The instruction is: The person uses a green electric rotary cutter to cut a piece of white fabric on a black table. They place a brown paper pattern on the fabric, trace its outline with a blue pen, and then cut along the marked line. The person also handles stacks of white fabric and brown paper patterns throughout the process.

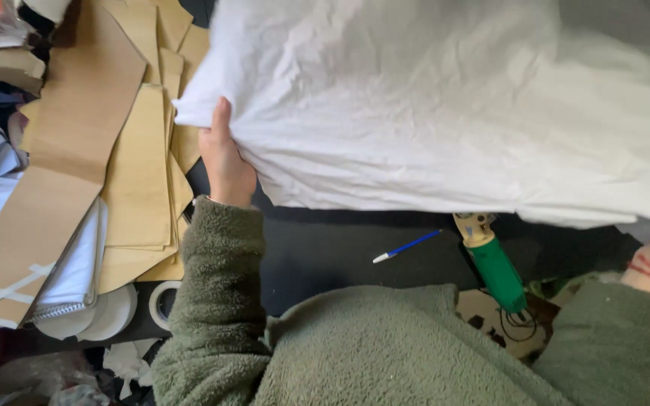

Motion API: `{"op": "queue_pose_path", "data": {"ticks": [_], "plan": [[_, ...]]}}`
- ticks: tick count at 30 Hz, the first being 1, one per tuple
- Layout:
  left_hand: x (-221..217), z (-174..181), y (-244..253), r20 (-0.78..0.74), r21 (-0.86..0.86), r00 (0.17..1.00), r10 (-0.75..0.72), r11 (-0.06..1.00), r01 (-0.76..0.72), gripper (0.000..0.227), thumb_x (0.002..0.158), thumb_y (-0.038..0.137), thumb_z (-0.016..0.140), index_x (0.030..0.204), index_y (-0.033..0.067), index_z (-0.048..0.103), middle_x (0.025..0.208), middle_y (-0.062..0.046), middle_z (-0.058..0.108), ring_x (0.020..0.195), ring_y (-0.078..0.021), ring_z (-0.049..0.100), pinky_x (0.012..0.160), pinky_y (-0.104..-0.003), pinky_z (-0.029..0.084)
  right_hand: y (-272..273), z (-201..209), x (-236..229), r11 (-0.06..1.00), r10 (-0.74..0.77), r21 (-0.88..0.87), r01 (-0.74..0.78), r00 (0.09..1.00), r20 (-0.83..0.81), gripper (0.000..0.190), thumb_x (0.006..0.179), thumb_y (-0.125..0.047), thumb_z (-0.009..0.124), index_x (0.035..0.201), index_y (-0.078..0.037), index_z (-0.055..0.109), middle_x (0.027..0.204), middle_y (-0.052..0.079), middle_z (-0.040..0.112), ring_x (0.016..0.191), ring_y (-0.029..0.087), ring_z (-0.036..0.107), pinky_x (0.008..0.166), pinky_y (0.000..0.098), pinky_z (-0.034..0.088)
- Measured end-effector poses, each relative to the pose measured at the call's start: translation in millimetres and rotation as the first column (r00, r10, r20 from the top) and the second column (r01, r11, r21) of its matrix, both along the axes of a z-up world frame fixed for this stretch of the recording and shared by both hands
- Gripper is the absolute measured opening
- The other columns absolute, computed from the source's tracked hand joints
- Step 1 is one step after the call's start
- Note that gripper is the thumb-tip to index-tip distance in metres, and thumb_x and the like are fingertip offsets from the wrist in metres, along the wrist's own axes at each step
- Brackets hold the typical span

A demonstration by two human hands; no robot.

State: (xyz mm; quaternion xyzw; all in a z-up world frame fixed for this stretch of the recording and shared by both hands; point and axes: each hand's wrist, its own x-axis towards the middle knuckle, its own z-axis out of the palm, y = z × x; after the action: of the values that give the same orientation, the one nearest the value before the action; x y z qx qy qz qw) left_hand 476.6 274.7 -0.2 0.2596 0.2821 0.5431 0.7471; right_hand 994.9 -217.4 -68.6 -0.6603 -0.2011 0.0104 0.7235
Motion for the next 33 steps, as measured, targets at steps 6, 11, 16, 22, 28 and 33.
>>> {"op": "queue_pose_path", "data": {"ticks": [6,11,16,22,28,33], "plan": [[-34.3,-94.8,-28.6,-0.227,-0.033,0.972,0.059,0.997,-0.069,0.043,0.102,0.017,0.064,0.138,-0.0024,0.052,0.136,-0.01,0.064,0.121,-0.0183,0.065,0.107,-0.033,0.052,8.1,-17.2,-85.3,0.99,0.001,-0.14,0.004,0.999,0.034,0.055,0.108,-0.02,0.079,0.15,0.003,0.052,0.148,0.012,0.058,0.136,0.026,0.057,0.124,0.0406,0.043],[-47.8,-107.3,-69.1,-0.683,-0.312,0.723,-0.105,0.937,-0.159,0.049,0.088,0.027,0.072,0.126,0.0052,0.05,0.111,-0.001,0.066,0.093,-0.0107,0.067,0.068,-0.03,0.056,-8.2,-58.2,-137.8,0.928,-0.155,-0.358,0.101,0.98,-0.124,0.03,0.117,-0.013,0.074,0.131,0.009,0.06,0.129,0.013,0.066,0.111,0.022,0.061,0.115,0.0357,0.052],[-63.0,-125.2,-112.0,-0.861,0.073,0.508,-0.03,0.981,0.18,0.055,0.092,0.032,0.082,0.126,-0.0005,0.052,0.104,-0.006,0.07,0.09,-0.0143,0.068,0.076,-0.03,0.055,-20.3,-66.2,-150.6,0.964,-0.193,-0.224,0.145,0.959,-0.208,0.041,0.108,-0.01,0.071,0.142,0.001,0.052,0.136,0.006,0.065,0.122,0.019,0.065,0.107,0.0321,0.052],[-69.0,-84.1,-141.8,-0.984,-0.114,0.087,-0.154,0.929,0.353,0.05,0.086,0.039,0.081,0.11,0.0013,0.057,0.09,-0.012,0.072,0.077,-0.021,0.069,0.071,-0.034,0.055,-8.6,-16.0,-164.4,0.974,-0.222,-0.097,0.205,0.775,-0.591,0.027,0.105,-0.02,0.072,0.125,-0.004,0.06,0.104,0.01,0.07,0.071,0.017,0.062,0.063,0.0279,0.049],[-86.1,-66.9,-155.2,-0.964,-0.259,-0.142,-0.224,0.91,0.324,0.045,0.09,0.045,0.074,0.105,0.0055,0.059,0.087,-0.012,0.075,0.079,-0.03,0.073,0.07,-0.04,0.055,-31.5,-35.6,-161.8,0.953,-0.293,-0.256,0.16,0.696,-0.656,0.025,0.106,-0.016,0.077,0.122,-0.006,0.06,0.096,0.004,0.067,0.067,0.01,0.056,0.059,0.023,0.043],[-93.6,-56.3,-158.3,-0.969,-0.224,-0.172,-0.179,0.93,0.29,0.035,0.087,0.044,0.072,0.099,0.0135,0.062,0.085,-0.002,0.078,0.081,-0.0274,0.074,0.069,-0.042,0.055,-64.5,-68.2,-157.3,0.926,-0.319,-0.374,0.062,0.66,-0.68,0.025,0.102,-0.02,0.08,0.118,-0.012,0.063,0.087,0.0,0.06,0.066,0.008,0.052,0.054,0.0232,0.036]]}}
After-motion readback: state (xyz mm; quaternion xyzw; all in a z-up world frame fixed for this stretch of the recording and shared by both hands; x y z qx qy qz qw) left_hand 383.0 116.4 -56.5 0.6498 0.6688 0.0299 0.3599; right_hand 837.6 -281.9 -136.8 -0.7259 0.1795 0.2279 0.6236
